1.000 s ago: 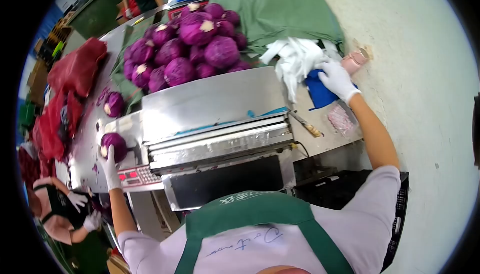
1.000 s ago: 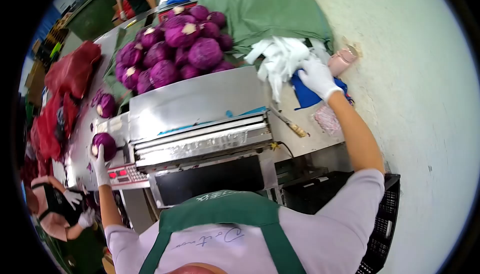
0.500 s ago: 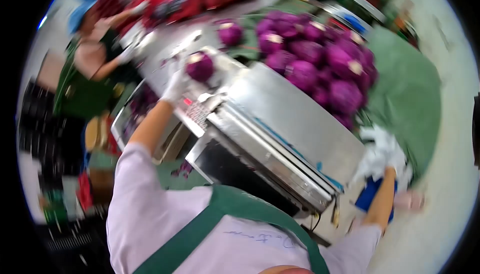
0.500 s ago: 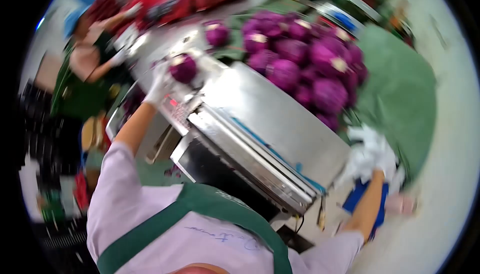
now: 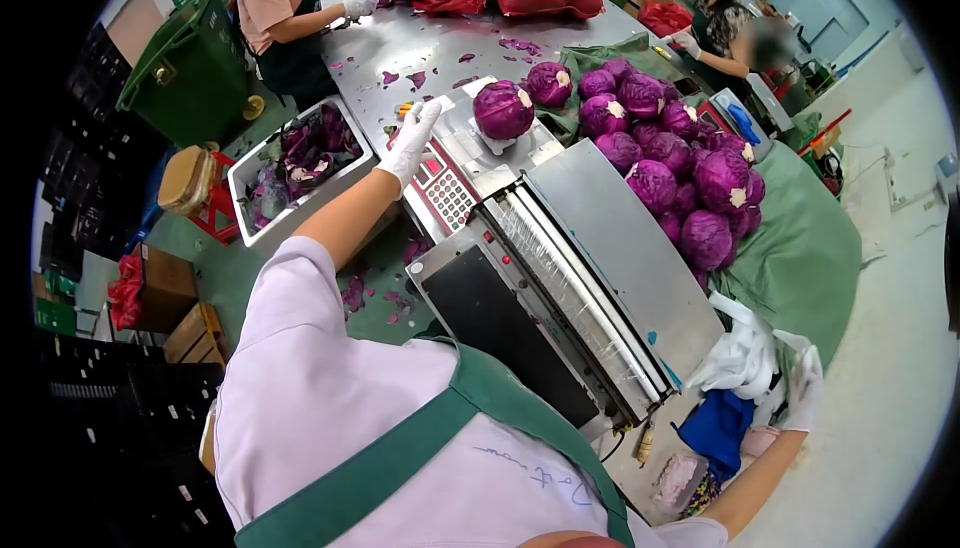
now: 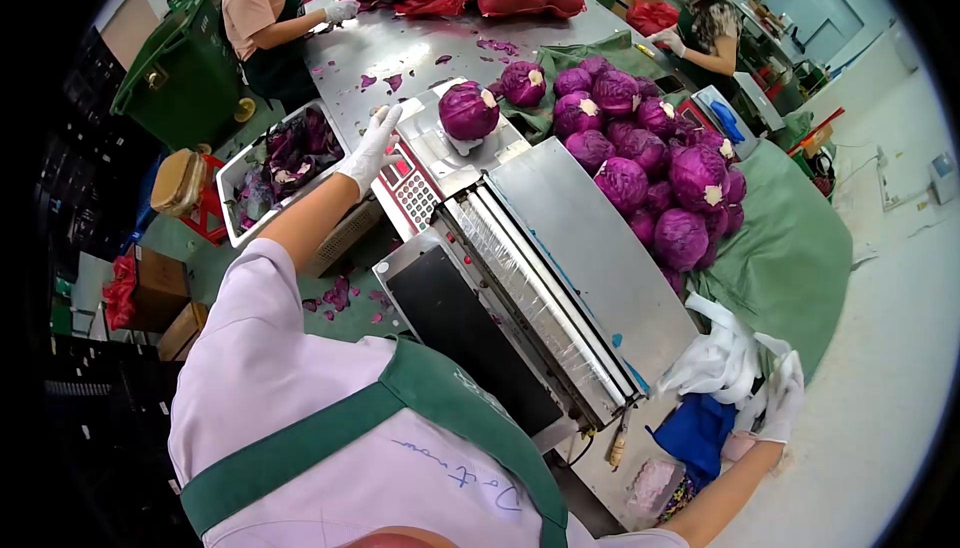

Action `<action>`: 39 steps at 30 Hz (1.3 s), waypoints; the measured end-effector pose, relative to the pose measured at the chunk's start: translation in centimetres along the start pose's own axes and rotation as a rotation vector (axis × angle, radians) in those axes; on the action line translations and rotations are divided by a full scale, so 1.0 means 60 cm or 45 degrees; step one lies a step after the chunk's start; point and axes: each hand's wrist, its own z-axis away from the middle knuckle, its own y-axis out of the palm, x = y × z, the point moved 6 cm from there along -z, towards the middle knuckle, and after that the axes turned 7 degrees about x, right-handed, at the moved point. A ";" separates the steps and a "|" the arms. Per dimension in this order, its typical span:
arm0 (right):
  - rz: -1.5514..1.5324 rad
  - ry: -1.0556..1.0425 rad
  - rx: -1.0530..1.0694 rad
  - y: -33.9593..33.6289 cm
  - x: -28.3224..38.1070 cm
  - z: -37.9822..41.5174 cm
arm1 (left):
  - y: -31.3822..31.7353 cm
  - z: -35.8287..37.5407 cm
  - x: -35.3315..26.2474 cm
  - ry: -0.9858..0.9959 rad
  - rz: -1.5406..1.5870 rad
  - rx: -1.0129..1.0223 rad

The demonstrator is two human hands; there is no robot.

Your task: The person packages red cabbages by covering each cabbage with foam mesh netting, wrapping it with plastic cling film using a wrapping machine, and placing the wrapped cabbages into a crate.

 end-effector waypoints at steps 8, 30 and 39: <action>1.877 -0.812 -0.096 0.282 0.199 0.165 | 0.019 0.183 -0.030 0.697 -0.388 -0.004; 0.407 -0.204 0.937 0.761 -0.064 0.403 | 0.260 0.432 -0.059 0.147 0.549 0.818; -0.021 0.080 0.659 0.903 -0.148 0.385 | 0.135 0.285 -0.085 0.456 0.429 0.467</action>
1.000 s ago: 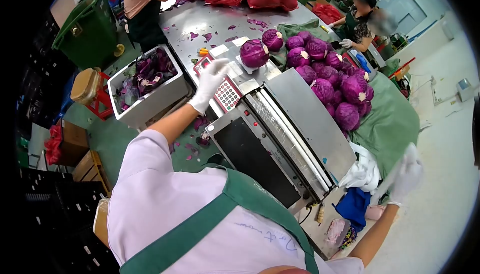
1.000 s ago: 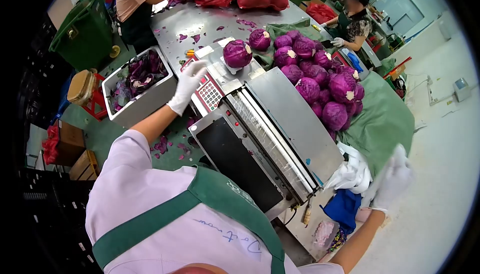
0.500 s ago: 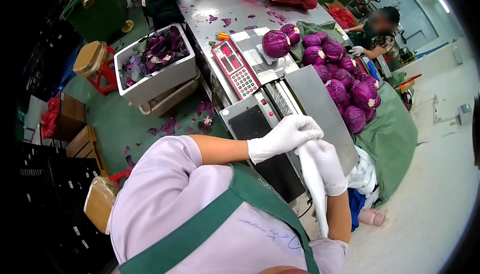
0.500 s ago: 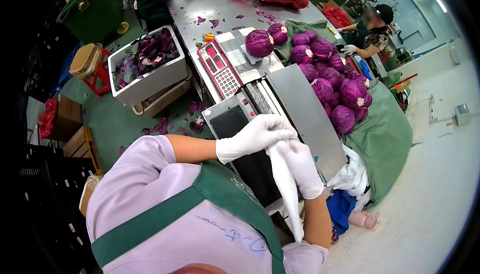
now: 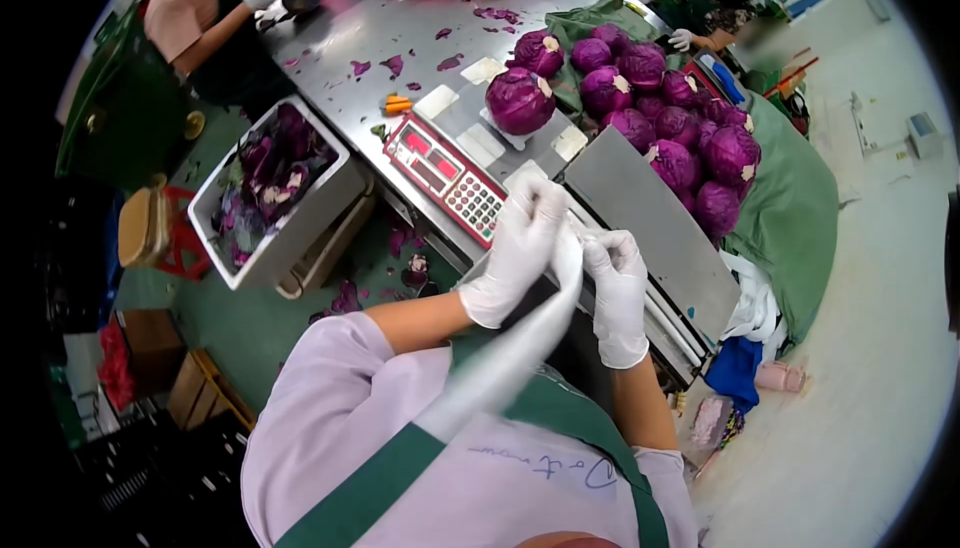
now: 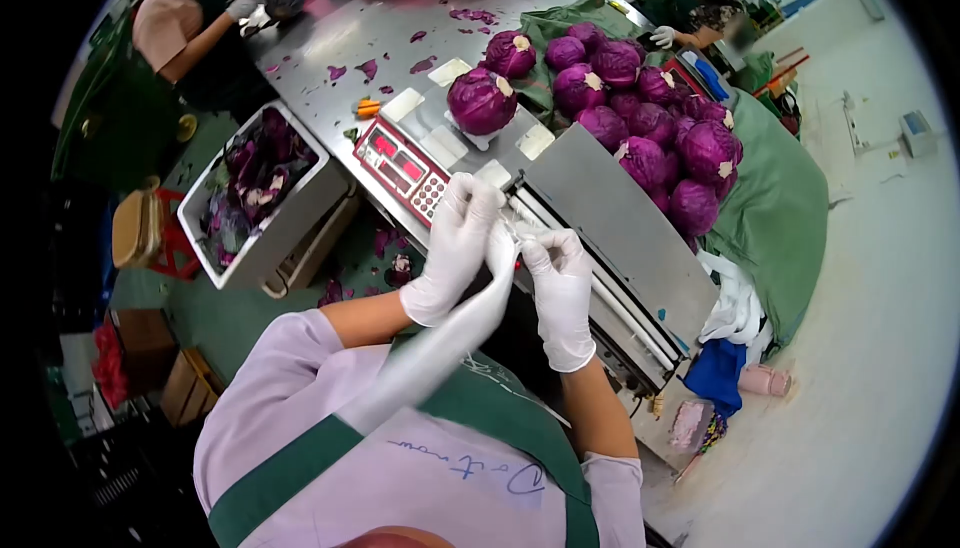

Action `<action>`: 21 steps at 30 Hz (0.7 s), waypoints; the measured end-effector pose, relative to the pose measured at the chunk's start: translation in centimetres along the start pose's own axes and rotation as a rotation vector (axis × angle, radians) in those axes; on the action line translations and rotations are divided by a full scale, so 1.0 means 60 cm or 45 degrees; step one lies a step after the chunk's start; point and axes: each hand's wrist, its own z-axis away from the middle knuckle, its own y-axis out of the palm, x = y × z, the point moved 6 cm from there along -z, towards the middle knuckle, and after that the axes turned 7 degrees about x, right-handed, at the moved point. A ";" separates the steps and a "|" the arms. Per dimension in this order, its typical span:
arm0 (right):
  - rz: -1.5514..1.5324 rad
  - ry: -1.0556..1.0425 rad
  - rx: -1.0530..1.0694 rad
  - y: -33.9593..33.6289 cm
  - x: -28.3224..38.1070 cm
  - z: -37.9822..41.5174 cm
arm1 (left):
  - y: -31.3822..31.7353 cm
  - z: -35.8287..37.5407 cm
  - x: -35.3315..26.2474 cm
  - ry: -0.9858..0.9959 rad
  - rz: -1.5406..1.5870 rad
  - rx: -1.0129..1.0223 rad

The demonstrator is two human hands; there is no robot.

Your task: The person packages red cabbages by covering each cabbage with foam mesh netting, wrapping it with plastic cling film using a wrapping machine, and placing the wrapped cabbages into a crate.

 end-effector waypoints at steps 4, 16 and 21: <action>-0.703 0.183 0.144 0.005 -0.011 -0.077 | -0.028 0.009 0.047 -1.061 0.515 0.888; 1.268 0.353 -0.313 -0.035 -0.058 -0.456 | -0.328 -0.431 0.121 -0.313 -1.685 -0.154; 0.438 0.798 -0.201 -0.064 -0.285 -0.508 | -0.300 -0.404 0.214 -0.353 -1.779 0.470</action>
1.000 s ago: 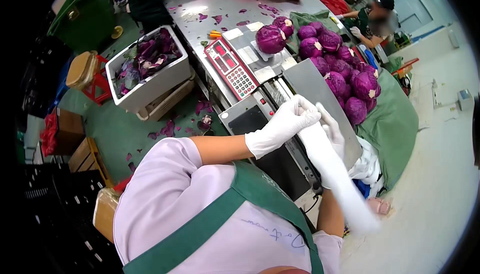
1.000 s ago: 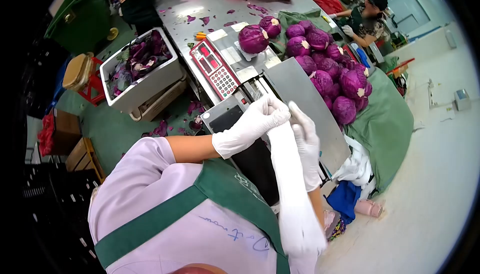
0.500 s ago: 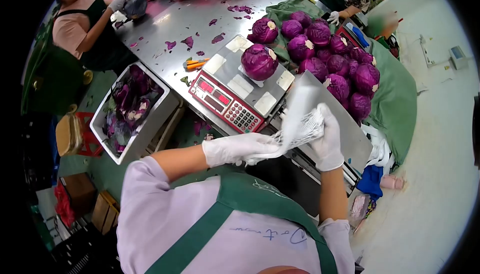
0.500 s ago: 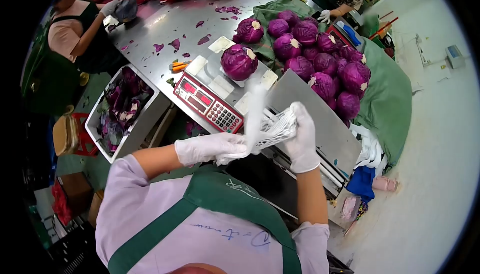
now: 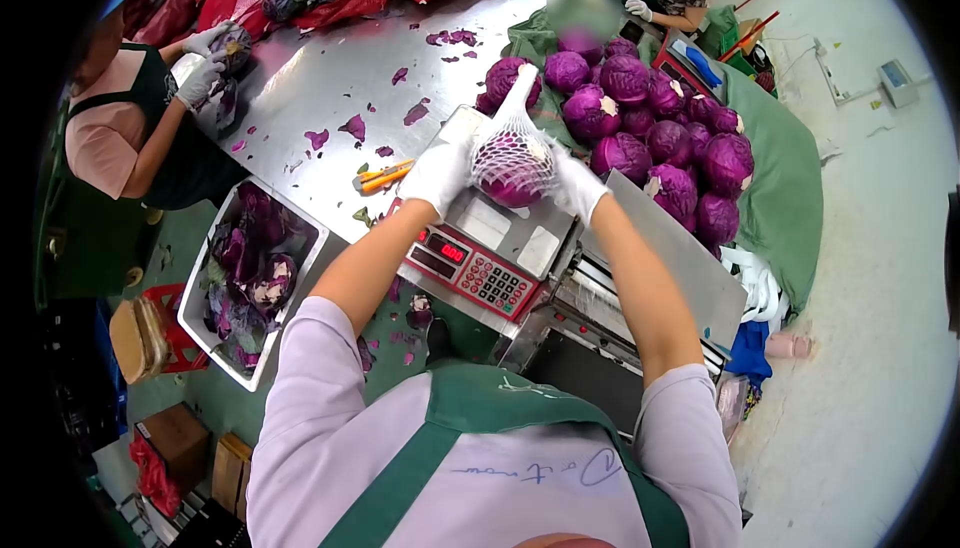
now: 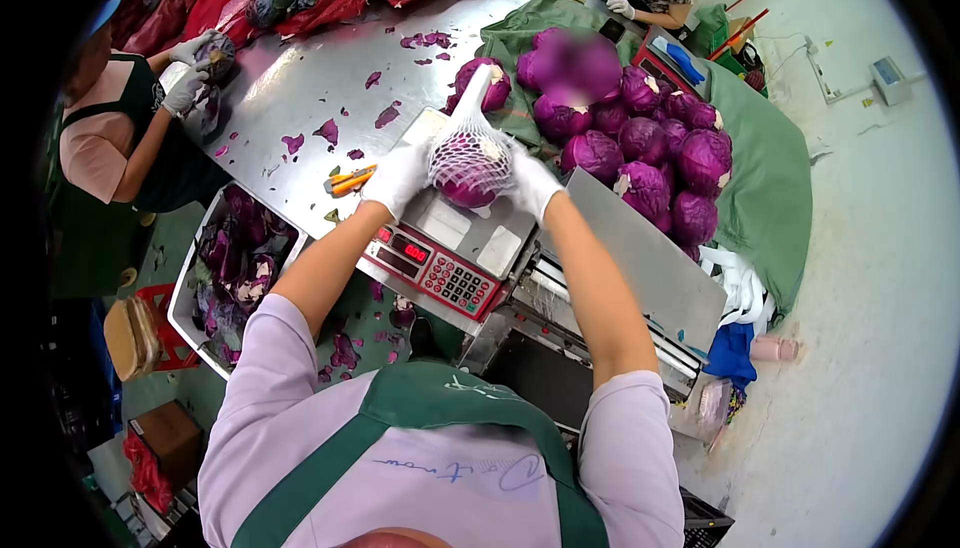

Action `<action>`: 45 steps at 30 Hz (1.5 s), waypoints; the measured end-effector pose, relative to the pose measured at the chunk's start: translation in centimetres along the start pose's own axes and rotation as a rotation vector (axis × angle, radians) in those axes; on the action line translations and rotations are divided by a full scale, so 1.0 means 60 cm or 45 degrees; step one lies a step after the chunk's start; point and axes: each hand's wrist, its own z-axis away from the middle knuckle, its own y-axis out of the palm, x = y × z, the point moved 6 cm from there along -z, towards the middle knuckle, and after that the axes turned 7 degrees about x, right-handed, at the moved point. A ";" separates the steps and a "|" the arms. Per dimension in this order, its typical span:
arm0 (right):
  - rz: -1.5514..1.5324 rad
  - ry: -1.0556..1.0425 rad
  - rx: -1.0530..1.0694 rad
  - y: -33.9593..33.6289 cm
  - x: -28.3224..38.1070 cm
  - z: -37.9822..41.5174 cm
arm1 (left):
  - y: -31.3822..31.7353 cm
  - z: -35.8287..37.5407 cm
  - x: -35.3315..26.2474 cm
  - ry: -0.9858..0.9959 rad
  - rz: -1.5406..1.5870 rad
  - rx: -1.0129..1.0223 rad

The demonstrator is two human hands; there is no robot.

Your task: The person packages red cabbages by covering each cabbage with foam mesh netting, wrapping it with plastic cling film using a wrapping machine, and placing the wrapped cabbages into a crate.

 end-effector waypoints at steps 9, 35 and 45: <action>-0.320 -0.538 0.235 0.050 0.063 0.312 | -0.004 0.193 -0.094 -0.280 2.649 0.753; -1.663 -0.098 1.025 -0.071 -0.231 0.717 | 0.063 0.491 -0.411 0.024 2.977 0.656; -1.581 -0.398 0.497 -0.299 -0.165 0.624 | 0.002 0.372 -0.520 0.388 1.555 0.154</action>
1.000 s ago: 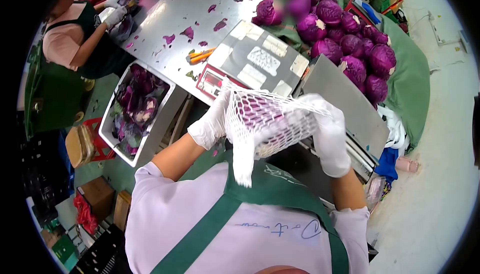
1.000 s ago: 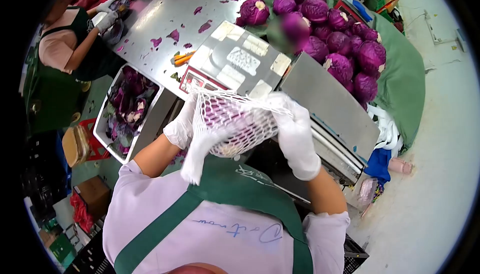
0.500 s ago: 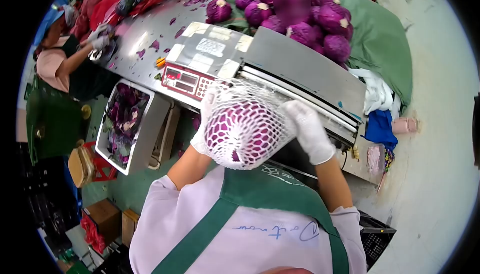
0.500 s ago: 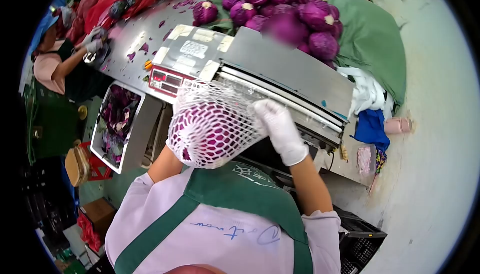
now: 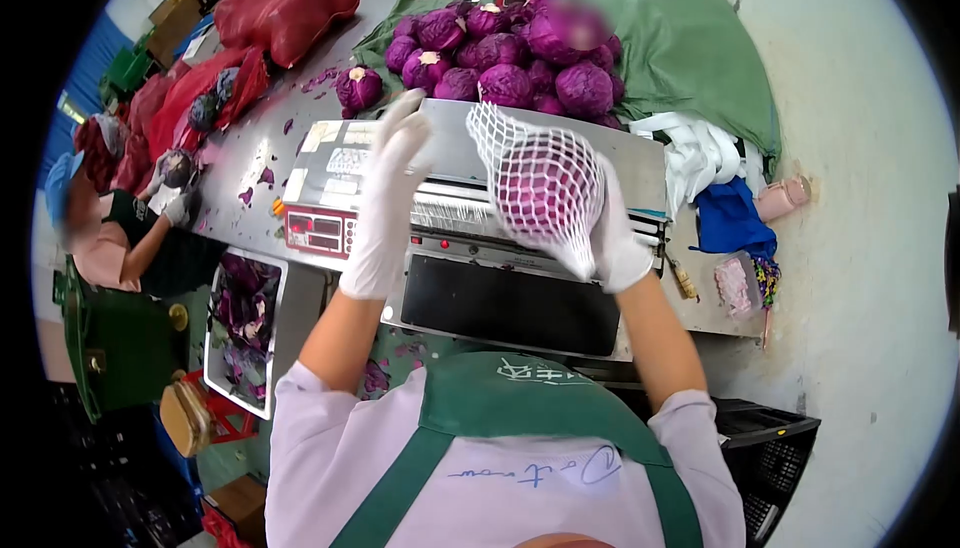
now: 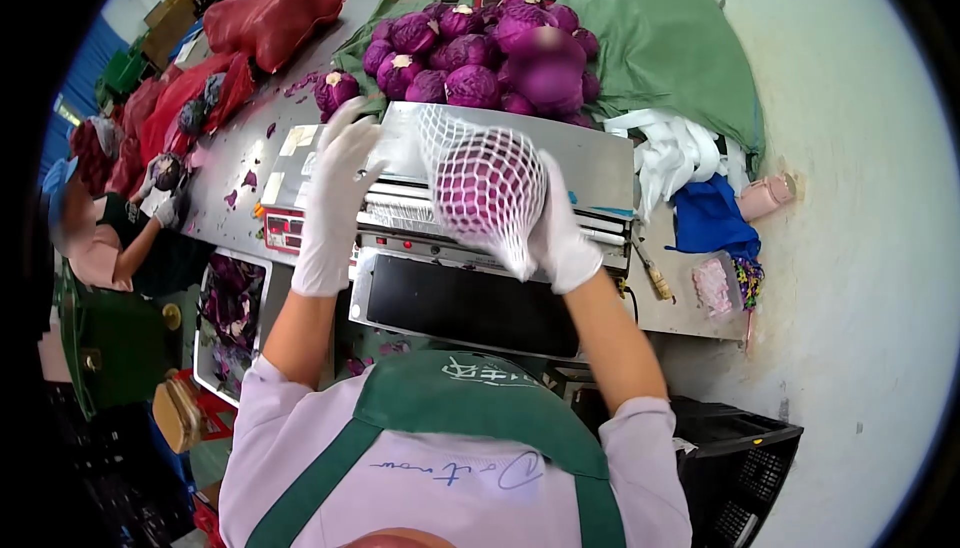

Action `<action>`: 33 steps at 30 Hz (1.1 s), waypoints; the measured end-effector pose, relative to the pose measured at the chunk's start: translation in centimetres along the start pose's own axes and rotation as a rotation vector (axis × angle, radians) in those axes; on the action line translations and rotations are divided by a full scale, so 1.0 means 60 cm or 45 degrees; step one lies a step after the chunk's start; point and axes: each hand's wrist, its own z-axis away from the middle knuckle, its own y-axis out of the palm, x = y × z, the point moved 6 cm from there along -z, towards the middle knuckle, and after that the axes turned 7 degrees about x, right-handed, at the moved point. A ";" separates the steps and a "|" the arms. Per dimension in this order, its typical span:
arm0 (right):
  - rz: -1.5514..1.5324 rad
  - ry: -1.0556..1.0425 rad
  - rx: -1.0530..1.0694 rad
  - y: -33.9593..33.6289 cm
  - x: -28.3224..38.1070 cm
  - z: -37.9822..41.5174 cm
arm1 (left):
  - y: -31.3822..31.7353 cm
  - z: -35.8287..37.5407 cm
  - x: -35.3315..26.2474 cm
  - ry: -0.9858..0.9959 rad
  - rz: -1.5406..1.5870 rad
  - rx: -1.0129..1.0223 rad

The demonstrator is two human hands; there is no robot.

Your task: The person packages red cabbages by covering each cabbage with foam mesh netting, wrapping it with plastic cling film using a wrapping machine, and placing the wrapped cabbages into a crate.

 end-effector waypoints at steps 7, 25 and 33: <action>1.511 -0.139 -0.394 -0.115 0.132 -0.157 | 0.143 -0.165 0.164 -0.190 -0.516 0.564; 1.168 -0.297 -0.368 -0.200 0.123 -0.177 | 0.122 -0.179 0.231 -0.578 0.071 0.231; 3.587 -0.288 0.302 -0.126 0.187 0.093 | -0.102 -0.090 0.131 0.825 -2.302 1.163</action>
